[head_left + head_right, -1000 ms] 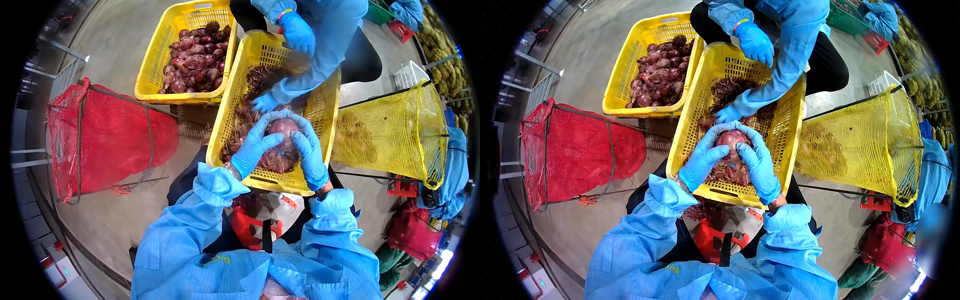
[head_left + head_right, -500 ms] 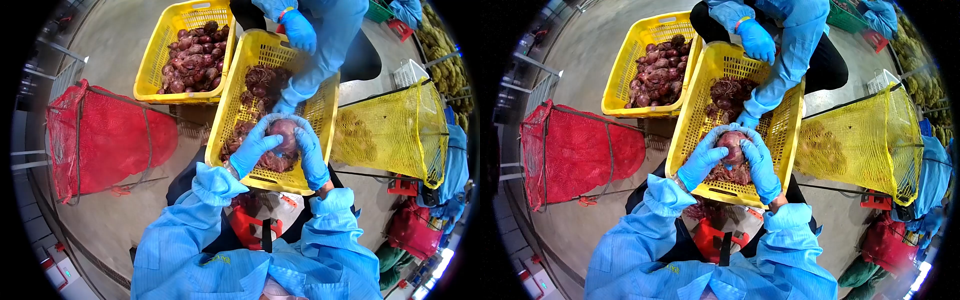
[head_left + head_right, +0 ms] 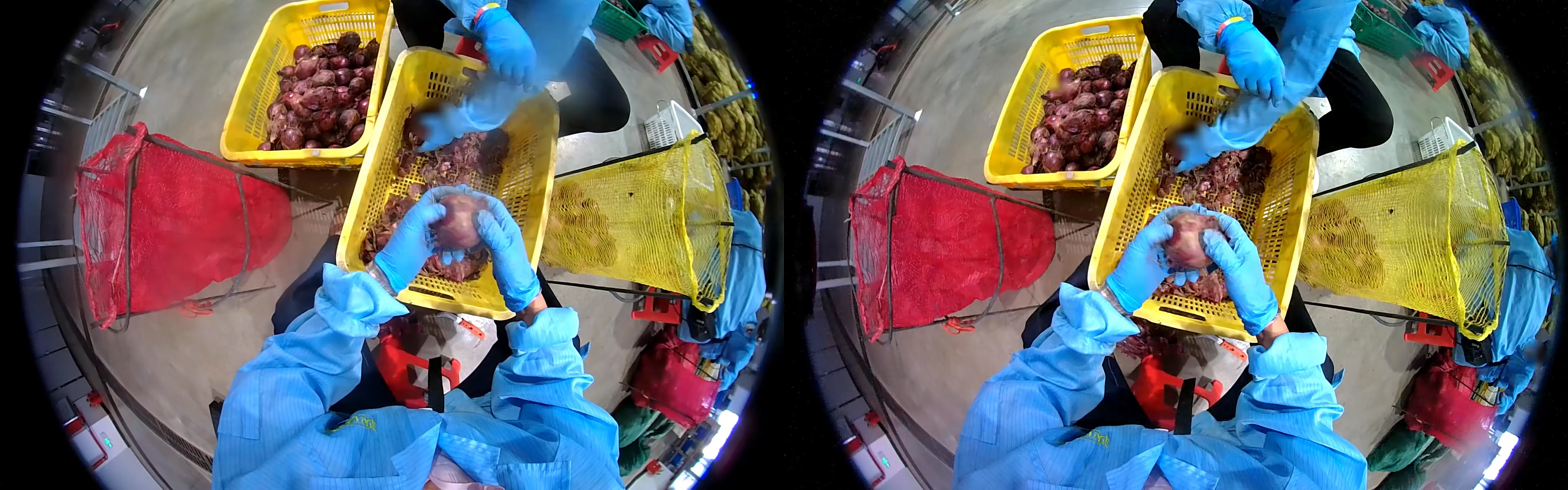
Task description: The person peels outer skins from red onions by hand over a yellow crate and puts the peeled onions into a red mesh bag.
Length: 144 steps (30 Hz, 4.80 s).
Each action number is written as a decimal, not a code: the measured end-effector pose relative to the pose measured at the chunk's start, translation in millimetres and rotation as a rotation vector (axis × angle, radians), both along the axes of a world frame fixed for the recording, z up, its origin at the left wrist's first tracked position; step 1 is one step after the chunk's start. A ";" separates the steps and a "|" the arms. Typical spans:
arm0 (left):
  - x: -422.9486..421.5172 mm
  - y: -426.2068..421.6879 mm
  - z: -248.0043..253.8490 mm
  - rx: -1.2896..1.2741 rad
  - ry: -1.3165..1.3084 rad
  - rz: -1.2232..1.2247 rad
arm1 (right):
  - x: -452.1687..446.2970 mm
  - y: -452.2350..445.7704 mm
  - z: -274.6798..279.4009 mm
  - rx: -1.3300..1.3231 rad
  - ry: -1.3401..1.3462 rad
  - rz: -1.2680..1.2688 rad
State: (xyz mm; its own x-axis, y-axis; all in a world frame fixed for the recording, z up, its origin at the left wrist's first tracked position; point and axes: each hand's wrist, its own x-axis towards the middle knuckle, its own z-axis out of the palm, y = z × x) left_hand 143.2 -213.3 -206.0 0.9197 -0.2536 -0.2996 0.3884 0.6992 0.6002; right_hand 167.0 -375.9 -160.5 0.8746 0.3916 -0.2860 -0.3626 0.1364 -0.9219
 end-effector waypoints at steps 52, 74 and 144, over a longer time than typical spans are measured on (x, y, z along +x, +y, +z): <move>-1.8 -14.7 -5.9 -0.060 0.244 0.088 | 0.9 -5.0 4.9 -0.239 -0.453 0.304; -0.7 -6.1 8.4 0.297 -0.164 -0.044 | 6.4 -5.2 -12.9 -0.024 0.025 -0.068; 38.1 46.8 -27.0 0.111 0.071 0.428 | -2.9 -86.1 64.0 0.226 -0.212 -0.306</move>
State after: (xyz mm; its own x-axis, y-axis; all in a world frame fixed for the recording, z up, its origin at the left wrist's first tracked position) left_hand 181.3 -166.4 -233.0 0.9110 0.1828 -0.3697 0.1209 0.7387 0.6631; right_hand 164.1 -462.0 -96.5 0.9902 0.1376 -0.0245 -0.0801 0.4148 -0.9064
